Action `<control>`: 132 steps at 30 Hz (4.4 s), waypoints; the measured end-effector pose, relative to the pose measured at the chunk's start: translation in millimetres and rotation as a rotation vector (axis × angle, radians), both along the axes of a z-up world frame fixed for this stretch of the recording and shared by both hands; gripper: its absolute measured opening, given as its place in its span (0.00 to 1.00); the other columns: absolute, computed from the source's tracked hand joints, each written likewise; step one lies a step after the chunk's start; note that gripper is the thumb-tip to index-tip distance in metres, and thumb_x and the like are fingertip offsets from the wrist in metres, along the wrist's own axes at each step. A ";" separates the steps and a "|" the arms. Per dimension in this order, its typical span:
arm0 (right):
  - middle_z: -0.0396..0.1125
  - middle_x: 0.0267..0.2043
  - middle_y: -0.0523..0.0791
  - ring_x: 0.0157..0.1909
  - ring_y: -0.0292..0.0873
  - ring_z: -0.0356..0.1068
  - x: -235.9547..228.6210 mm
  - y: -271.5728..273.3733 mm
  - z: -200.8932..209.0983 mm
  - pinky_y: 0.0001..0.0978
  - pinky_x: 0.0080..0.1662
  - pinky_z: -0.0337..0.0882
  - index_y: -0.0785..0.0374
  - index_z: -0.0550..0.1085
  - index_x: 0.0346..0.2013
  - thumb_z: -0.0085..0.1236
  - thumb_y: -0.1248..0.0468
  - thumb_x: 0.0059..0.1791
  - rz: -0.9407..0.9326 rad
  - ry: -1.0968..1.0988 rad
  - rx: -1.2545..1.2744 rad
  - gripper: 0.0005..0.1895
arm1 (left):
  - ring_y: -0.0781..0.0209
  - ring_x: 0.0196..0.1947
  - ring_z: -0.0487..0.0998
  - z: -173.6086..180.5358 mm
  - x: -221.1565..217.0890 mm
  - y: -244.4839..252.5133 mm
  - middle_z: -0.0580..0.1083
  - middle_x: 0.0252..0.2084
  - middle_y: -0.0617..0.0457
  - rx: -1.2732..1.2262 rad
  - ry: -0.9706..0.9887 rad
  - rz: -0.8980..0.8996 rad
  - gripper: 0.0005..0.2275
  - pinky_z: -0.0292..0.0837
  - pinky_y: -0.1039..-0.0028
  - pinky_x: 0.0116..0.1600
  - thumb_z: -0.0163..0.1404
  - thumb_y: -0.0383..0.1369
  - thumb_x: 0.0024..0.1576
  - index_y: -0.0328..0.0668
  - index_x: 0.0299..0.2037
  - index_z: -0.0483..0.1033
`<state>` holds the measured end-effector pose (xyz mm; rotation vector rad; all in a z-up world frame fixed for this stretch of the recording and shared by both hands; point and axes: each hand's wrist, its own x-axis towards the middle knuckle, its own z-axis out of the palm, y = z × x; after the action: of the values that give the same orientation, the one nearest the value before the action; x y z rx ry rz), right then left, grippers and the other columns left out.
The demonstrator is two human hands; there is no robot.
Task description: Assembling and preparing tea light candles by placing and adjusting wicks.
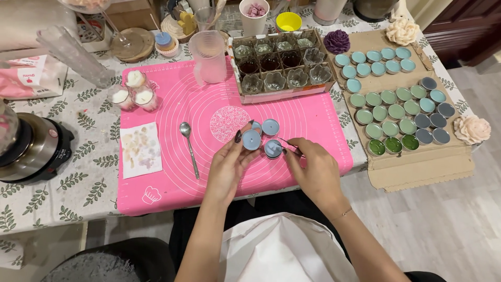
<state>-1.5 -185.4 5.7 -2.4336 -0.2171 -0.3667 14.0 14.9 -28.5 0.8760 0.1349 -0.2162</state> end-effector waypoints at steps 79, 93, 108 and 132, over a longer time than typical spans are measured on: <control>0.64 0.49 0.53 0.50 0.56 0.70 71.9 12.1 -22.0 0.41 0.52 0.72 0.69 0.72 0.55 0.69 0.68 0.35 0.157 0.209 0.143 0.33 | 0.44 0.42 0.81 52.7 39.5 -4.3 0.79 0.40 0.42 1.351 -0.346 -0.082 0.24 0.76 0.59 0.45 0.67 0.36 0.44 0.38 0.48 0.72; 0.69 0.44 0.55 0.44 0.55 0.73 95.3 -32.2 -30.6 0.42 0.48 0.72 0.74 0.76 0.46 0.68 0.65 0.41 -0.092 0.076 0.135 0.21 | 0.43 0.47 0.75 -11.0 41.6 -29.3 0.76 0.46 0.41 1.424 -0.655 0.257 0.26 0.69 0.55 0.54 0.66 0.36 0.48 0.36 0.54 0.71; 0.71 0.44 0.56 0.44 0.54 0.75 114.2 -51.5 -34.0 0.41 0.48 0.74 0.72 0.76 0.49 0.70 0.63 0.40 -0.106 0.023 0.191 0.25 | 0.44 0.48 0.74 -7.6 85.8 -84.7 0.75 0.48 0.41 1.469 -0.595 0.235 0.24 0.68 0.58 0.53 0.64 0.34 0.50 0.32 0.54 0.72; 0.69 0.44 0.53 0.44 0.53 0.72 115.5 -60.2 -33.5 0.42 0.48 0.71 0.70 0.78 0.48 0.67 0.59 0.42 -0.110 0.136 0.170 0.24 | 0.48 0.50 0.72 -25.4 85.8 -70.2 0.77 0.48 0.47 1.393 -0.381 0.314 0.20 0.62 0.58 0.60 0.62 0.35 0.51 0.39 0.53 0.77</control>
<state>114.0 -245.5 -27.7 -2.2966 0.0068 -0.2550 99.8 -55.3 -53.9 2.2324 0.0475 0.4166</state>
